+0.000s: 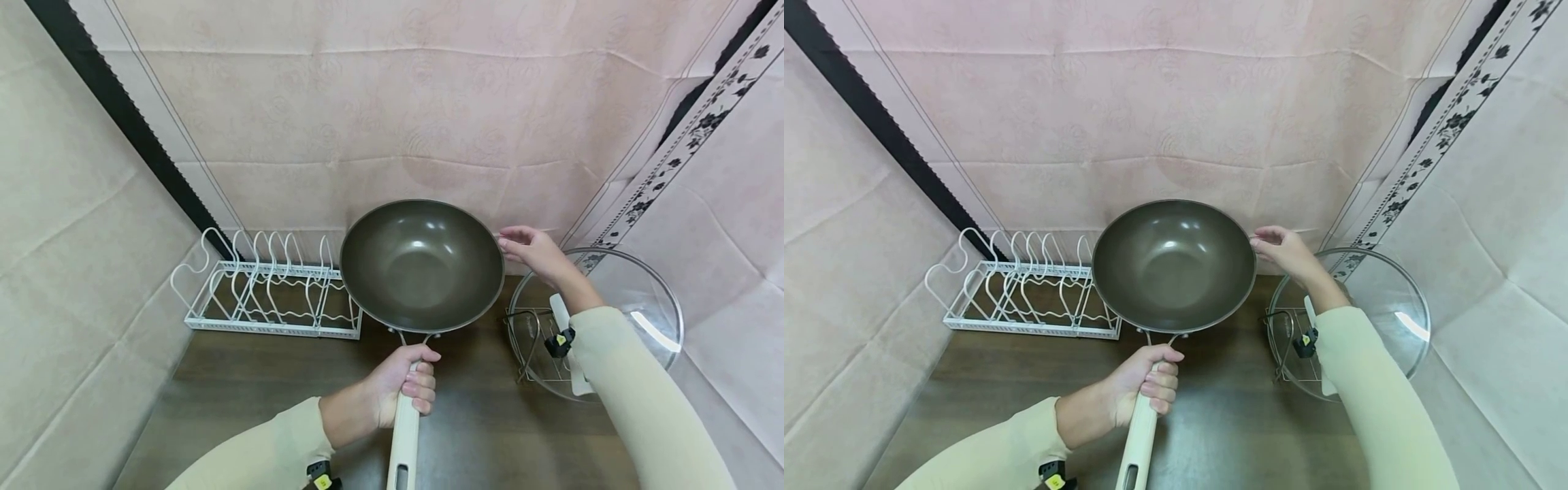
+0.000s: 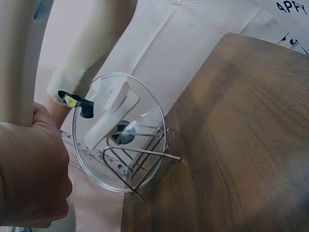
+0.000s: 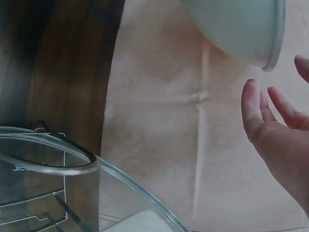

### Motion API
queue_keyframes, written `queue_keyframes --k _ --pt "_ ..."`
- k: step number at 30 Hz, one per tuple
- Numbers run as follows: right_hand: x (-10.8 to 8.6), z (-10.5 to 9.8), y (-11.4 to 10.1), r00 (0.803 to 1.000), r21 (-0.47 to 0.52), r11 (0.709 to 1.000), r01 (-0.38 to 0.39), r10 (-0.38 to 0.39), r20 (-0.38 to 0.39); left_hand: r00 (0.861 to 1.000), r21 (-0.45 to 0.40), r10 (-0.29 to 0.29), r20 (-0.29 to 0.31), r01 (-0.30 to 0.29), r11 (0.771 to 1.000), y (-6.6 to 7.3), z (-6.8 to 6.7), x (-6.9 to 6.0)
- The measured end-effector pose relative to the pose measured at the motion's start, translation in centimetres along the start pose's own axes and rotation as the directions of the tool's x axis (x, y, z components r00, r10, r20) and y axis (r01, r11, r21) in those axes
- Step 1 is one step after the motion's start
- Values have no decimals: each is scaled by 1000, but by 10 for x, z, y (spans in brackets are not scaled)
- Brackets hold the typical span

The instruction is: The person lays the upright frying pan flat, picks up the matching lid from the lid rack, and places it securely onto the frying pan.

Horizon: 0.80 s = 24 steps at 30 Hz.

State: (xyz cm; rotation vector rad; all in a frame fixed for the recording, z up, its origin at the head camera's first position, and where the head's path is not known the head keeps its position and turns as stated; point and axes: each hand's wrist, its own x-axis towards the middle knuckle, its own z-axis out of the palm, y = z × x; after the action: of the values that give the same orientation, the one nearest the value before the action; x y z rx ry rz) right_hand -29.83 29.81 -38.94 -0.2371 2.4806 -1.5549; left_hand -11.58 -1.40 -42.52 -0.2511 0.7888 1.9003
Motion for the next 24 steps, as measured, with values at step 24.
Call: queue_keyframes --k 24 --pt "34 9 -13 985 -67 982 -175 175 0 1000 22 -2 -4 2 1000 -4 0 -1"
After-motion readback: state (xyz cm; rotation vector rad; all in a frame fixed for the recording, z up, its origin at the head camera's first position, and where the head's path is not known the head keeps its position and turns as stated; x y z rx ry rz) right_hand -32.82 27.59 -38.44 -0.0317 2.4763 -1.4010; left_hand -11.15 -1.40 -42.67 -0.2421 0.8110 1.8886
